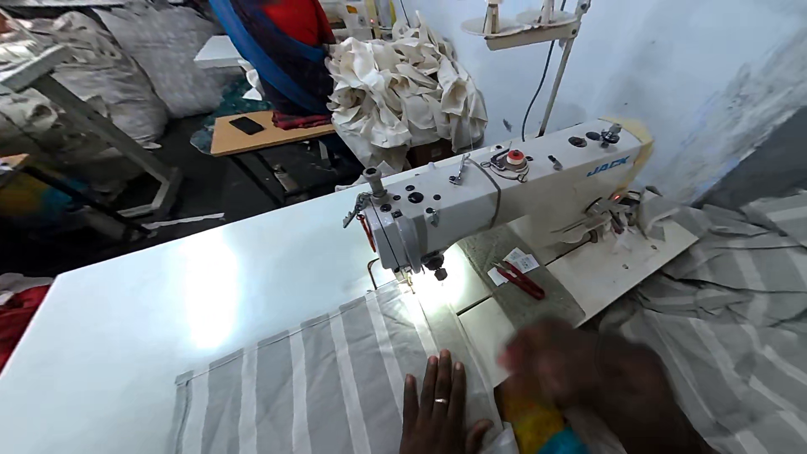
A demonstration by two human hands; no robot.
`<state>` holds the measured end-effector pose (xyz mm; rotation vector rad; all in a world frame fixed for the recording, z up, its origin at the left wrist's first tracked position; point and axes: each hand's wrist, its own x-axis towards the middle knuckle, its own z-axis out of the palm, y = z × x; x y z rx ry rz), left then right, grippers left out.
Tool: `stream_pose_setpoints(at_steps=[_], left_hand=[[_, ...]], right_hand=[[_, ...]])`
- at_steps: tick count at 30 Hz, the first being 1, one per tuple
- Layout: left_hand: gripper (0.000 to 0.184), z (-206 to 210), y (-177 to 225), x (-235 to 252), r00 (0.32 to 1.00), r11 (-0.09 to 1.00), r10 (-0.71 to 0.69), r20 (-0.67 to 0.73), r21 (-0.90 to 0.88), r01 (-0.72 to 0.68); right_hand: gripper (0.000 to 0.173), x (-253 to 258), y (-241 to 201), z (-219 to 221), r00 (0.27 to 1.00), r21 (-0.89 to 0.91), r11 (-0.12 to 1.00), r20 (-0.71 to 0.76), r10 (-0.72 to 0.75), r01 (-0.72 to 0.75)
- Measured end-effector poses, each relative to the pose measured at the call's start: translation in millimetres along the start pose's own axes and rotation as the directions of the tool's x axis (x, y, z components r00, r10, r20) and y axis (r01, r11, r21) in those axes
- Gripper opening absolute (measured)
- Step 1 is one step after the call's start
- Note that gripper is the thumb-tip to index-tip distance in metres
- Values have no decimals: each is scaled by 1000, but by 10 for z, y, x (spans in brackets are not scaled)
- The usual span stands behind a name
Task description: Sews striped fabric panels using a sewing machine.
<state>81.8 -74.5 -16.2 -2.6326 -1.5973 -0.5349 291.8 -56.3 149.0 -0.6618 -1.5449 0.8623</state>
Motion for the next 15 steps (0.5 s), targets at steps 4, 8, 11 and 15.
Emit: stream_pose_setpoints(at_steps=[4,8,11,15], left_hand=[[86,17,-13,-10,1000,1000,7,13,-4,-7],[86,46,-37,0,1000,999,23,-8,28,-22],[82,-7,-34,1,1000,998,-6,2,-57,6],[55,-474,113,212,974,847,-195,-116,-520,108]], right_hand=[[25,316,1286,-807,953,-885,357,-257,162,-299],[18,203,1701,-1103,963,-954,165,-227,148,-250],[22,153,1422,-1042,959,-950,146,-282,-13,-277],[32,-24,958,-403,985,-950,288,-152,-79,-124]])
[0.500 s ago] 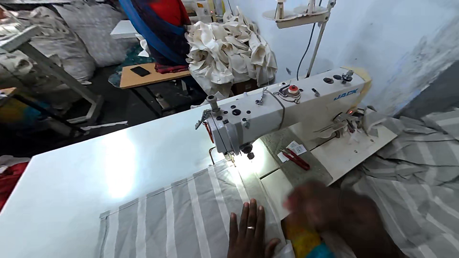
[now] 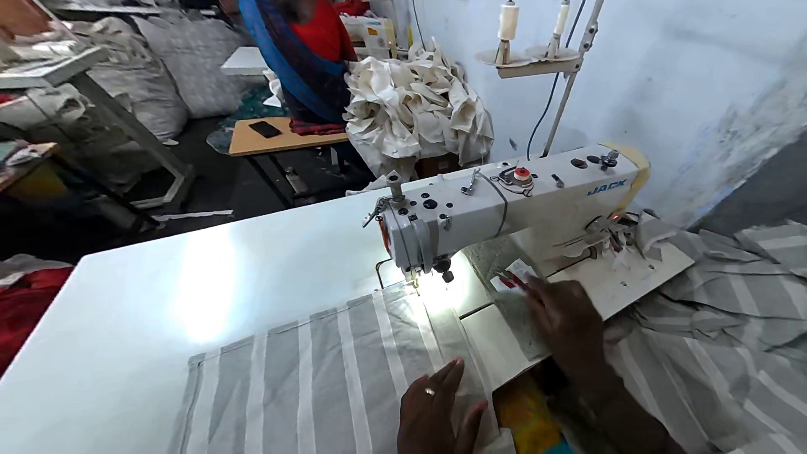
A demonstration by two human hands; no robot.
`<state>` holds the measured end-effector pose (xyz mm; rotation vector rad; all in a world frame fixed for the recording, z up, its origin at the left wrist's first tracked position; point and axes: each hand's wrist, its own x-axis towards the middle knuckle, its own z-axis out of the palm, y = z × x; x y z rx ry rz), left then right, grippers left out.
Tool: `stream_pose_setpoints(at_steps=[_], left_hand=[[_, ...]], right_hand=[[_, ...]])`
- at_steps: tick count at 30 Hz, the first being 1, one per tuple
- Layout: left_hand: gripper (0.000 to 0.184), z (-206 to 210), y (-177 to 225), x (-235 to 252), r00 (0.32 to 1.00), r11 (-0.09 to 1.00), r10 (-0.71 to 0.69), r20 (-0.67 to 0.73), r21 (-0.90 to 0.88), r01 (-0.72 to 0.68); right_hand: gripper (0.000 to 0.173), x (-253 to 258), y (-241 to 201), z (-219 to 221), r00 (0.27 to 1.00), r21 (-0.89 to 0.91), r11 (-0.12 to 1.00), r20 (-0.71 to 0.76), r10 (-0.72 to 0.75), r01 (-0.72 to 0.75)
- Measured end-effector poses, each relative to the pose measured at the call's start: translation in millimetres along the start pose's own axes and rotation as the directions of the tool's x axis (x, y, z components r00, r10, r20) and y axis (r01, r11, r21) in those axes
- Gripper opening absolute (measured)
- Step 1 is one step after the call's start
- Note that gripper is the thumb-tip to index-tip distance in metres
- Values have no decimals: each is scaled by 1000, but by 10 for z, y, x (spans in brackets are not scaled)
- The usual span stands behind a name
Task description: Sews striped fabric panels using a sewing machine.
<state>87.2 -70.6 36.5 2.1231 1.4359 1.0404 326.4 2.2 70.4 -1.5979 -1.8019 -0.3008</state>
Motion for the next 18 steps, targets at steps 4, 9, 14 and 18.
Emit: stream_pose_setpoints(at_steps=[4,9,14,18], left_hand=[[48,-188,204,258,979,866,-155,-132,-495,71],[13,-429,295,235,937,523,-350,-11,-832,186],[9,-544,316,142,896,395,-434,98,-873,287],[12,-562,341,112,909,415,-404,103,-865,282]], right_hand=[[31,-280,-755,-122,983,316,931,-35,-181,182],[32,-365,-1019,-86,978,439,876,-141,-156,203],[47,-348,-1042,-164,997,664,744,-69,-40,75],[62,-266,-1045,-257,993,846,524,119,-14,-94]])
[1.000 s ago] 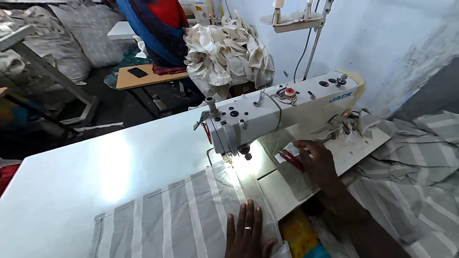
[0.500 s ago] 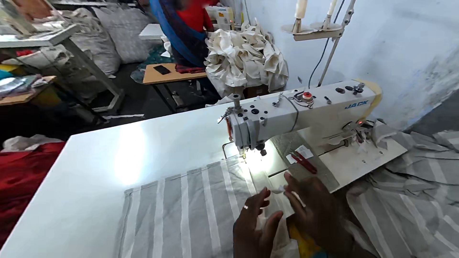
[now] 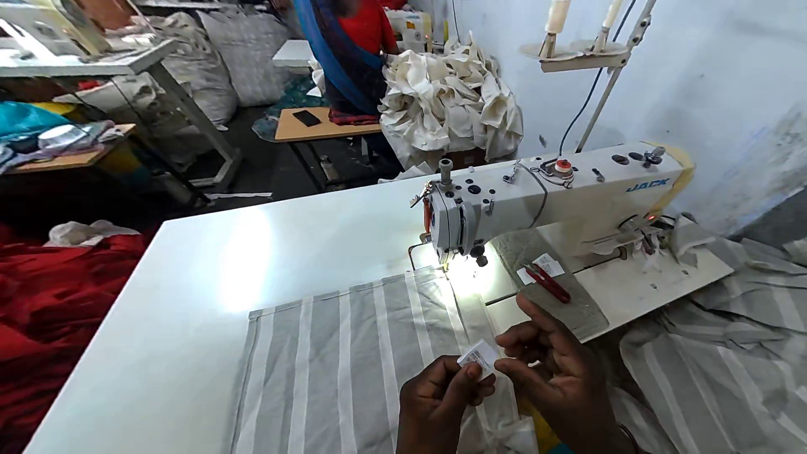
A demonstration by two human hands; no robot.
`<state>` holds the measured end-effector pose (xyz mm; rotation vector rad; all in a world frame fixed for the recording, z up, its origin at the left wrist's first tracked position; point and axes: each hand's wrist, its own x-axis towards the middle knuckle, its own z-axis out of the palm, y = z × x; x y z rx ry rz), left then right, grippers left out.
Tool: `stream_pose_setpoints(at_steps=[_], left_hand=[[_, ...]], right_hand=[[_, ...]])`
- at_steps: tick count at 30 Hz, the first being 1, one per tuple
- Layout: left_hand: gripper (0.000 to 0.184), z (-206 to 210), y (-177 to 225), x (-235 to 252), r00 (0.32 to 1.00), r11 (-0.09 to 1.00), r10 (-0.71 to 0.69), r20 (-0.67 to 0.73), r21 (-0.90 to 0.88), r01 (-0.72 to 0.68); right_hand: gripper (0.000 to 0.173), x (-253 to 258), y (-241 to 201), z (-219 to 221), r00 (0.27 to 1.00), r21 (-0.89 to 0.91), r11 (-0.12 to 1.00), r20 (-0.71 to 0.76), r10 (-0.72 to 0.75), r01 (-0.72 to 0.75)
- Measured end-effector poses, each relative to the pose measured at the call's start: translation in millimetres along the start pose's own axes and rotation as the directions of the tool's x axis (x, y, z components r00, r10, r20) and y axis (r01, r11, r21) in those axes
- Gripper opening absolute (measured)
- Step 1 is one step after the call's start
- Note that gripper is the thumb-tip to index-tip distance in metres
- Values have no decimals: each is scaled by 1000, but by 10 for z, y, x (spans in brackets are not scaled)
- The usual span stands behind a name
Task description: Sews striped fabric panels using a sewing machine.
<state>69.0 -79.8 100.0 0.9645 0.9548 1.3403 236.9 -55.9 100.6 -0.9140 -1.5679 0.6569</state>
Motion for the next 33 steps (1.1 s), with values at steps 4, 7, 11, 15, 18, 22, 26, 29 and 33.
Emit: stream_pose_setpoints(at_steps=[4,7,11,15,18,22,26,29,33], left_hand=[[9,5,-12,-3,999,999,37,12,34,-38],[9,-19,-39,30,999,998,45,17,34,-46],[9,-66,-188,110,976,956,217,-23,210,-207],[40,-223,-519,351,701,279,672,238,795,-538],[15,-375,-534,821,434,-191,715,549,749,-634],[17,-694,-556,1534,449,-265,591,670,687,-676],[19,-948,-761,1651,607,-149,478,635,740,-656],[22,-928,-784,1580,568,-133,463,681,687,-715],[21,-888,-805,1688,563,-161,462,685,689,-707]], right_hand=[[66,38,-47,0,991,120,985,67,119,-126],[67,62,-49,16,979,152,968,86,187,-198],[56,104,54,62,932,246,899,84,351,-361],[50,240,270,127,762,425,675,53,646,-603],[44,461,380,180,630,486,504,130,766,-713],[45,595,877,380,765,-42,771,95,637,-636],[28,360,1055,637,926,-726,683,205,315,-72],[25,453,938,549,917,-693,708,184,355,-135],[28,584,894,471,935,-667,736,175,308,-118]])
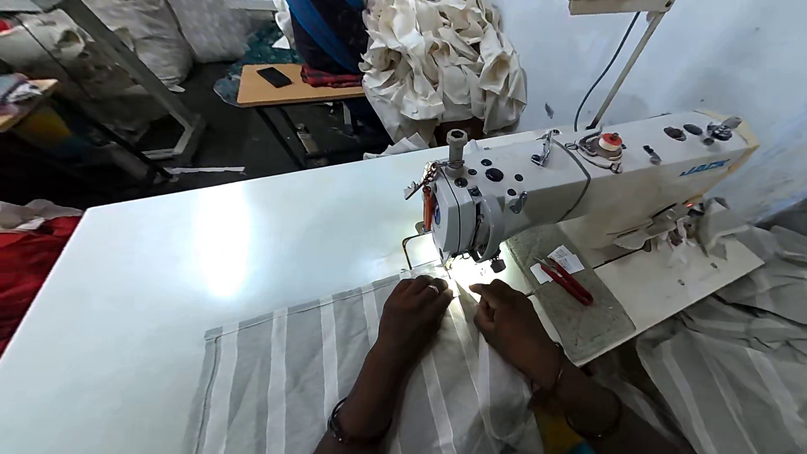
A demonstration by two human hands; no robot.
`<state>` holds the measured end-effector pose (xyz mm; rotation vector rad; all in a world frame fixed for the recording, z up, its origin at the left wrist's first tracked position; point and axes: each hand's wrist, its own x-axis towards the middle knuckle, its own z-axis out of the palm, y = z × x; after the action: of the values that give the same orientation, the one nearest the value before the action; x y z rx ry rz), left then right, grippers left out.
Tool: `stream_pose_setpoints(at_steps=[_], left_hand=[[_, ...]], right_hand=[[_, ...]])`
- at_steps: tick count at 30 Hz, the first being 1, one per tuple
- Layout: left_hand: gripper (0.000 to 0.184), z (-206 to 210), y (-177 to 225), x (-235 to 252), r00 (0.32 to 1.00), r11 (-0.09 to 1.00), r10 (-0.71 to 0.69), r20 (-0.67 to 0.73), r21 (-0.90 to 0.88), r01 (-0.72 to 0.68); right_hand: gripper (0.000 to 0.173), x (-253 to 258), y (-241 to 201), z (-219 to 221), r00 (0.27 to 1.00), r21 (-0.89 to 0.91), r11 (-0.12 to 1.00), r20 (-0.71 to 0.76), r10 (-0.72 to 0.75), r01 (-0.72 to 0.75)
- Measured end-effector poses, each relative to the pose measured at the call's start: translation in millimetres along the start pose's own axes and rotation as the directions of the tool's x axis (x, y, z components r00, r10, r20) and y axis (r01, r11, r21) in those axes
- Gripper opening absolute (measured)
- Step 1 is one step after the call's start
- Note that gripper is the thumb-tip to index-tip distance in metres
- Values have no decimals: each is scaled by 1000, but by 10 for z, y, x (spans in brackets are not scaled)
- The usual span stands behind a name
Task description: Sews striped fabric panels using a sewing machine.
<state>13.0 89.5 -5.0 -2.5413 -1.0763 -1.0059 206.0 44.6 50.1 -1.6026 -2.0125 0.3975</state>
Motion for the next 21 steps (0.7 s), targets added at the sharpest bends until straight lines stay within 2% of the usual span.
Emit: stream_pose_setpoints(at_steps=[5,10,16,19,21], left_hand=[[19,27,-12,17,996,996,-85,26,-13,85],[23,3,14,21,984,988,-143,110,-36,147],[20,58,-246,220,984,994,-101,149,-37,107],[17,63,-404,342,991,998,-53,125,-10,55],[18,-19,-384,311,976,993,-114,185,33,109]], right_hand=[[27,-119,-10,186,999,-103,995,42,3,1],[25,-245,-57,282,998,-201,979,62,-12,24],[30,44,-92,229,974,-189,981,213,83,-43],[27,162,-21,277,987,-126,992,162,11,10],[27,6,95,193,996,-30,999,84,-33,36]])
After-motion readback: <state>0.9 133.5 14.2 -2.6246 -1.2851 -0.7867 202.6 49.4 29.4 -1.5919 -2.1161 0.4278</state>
